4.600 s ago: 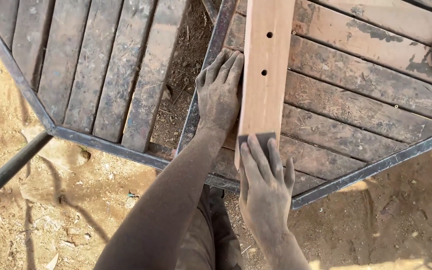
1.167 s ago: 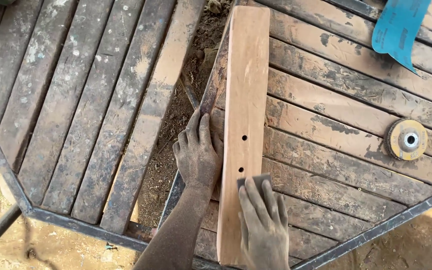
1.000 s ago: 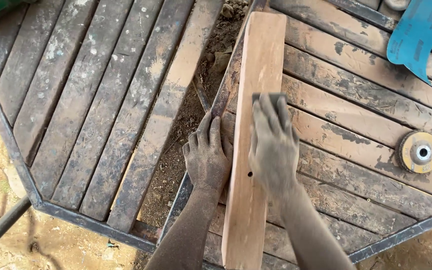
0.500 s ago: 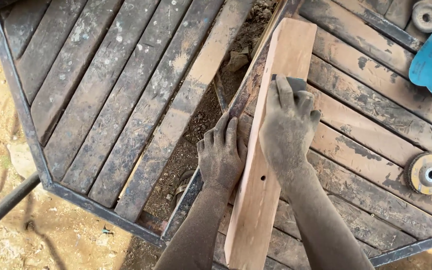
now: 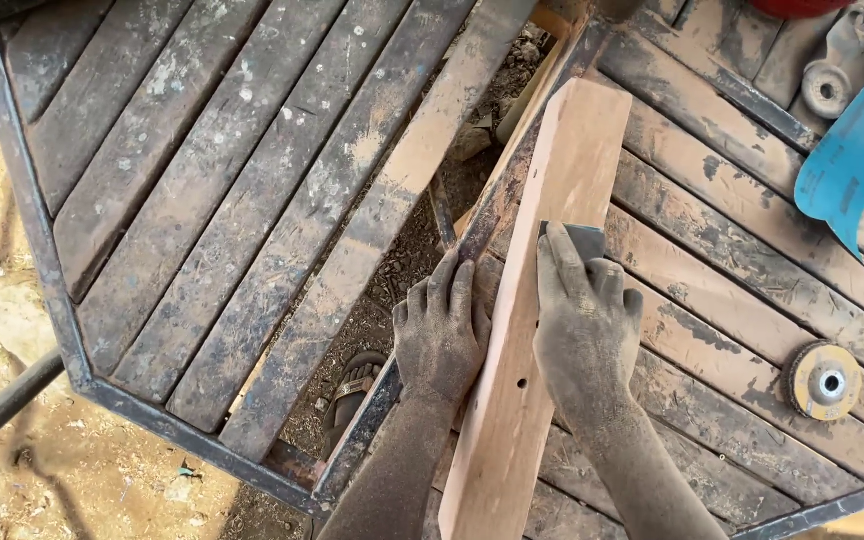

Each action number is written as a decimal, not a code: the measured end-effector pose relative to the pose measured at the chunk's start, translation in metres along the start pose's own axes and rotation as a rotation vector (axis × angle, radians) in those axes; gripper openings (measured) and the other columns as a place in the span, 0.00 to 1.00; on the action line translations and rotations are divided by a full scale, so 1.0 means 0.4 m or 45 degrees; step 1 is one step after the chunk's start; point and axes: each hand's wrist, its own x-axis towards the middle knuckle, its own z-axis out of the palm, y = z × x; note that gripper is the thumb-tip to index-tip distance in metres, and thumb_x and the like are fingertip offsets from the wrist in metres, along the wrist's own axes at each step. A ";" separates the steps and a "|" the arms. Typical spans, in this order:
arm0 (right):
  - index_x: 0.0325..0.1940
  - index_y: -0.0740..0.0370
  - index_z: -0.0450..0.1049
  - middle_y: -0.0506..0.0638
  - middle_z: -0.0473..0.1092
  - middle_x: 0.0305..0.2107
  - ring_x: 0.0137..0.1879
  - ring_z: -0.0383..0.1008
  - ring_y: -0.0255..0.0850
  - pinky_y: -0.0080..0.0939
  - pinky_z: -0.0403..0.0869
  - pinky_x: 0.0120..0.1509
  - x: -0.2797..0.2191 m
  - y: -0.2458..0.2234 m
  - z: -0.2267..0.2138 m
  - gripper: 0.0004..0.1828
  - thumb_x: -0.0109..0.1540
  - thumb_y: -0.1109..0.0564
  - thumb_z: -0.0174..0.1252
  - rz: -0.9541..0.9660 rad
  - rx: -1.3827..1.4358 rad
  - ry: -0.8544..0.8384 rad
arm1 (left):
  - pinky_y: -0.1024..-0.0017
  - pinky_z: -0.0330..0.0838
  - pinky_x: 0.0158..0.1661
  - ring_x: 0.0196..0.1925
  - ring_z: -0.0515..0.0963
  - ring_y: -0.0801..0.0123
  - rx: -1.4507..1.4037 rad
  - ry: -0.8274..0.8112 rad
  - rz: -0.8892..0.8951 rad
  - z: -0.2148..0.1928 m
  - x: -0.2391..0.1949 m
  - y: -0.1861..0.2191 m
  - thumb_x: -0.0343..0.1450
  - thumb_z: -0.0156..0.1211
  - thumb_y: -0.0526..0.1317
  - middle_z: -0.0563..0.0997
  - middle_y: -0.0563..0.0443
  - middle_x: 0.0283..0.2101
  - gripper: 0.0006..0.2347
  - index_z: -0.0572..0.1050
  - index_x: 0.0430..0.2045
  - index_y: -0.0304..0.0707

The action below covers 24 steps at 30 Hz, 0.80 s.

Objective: Sanding a wooden beam by hand using sandpaper on a metal workbench.

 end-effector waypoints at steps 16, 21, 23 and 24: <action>0.62 0.51 0.77 0.44 0.65 0.59 0.51 0.68 0.47 0.40 0.78 0.45 0.056 0.010 0.006 0.38 0.45 0.59 0.66 -0.062 -0.008 0.291 | 0.63 0.72 0.43 0.50 0.78 0.60 -0.012 -0.040 -0.034 0.003 -0.006 0.000 0.67 0.58 0.46 0.74 0.51 0.60 0.19 0.75 0.53 0.48; 0.63 0.48 0.75 0.39 0.62 0.64 0.53 0.65 0.48 0.43 0.77 0.45 -0.013 0.008 -0.011 0.45 0.39 0.59 0.69 -0.053 -0.076 0.145 | 0.62 0.71 0.44 0.50 0.78 0.60 -0.002 -0.069 -0.030 0.000 -0.008 -0.003 0.67 0.58 0.46 0.74 0.52 0.61 0.19 0.75 0.53 0.49; 0.63 0.48 0.76 0.39 0.62 0.65 0.53 0.65 0.49 0.45 0.76 0.45 0.025 0.026 0.023 0.44 0.41 0.60 0.69 -0.061 -0.067 0.186 | 0.62 0.72 0.44 0.50 0.78 0.60 -0.010 -0.061 -0.034 0.001 -0.004 0.000 0.67 0.58 0.46 0.74 0.52 0.61 0.19 0.75 0.53 0.49; 0.64 0.48 0.76 0.40 0.61 0.66 0.53 0.65 0.49 0.46 0.76 0.46 0.044 0.032 0.042 0.43 0.42 0.60 0.68 -0.066 -0.052 0.221 | 0.62 0.72 0.43 0.50 0.78 0.60 -0.015 -0.060 -0.037 0.000 -0.005 0.000 0.67 0.58 0.47 0.74 0.52 0.61 0.20 0.74 0.54 0.49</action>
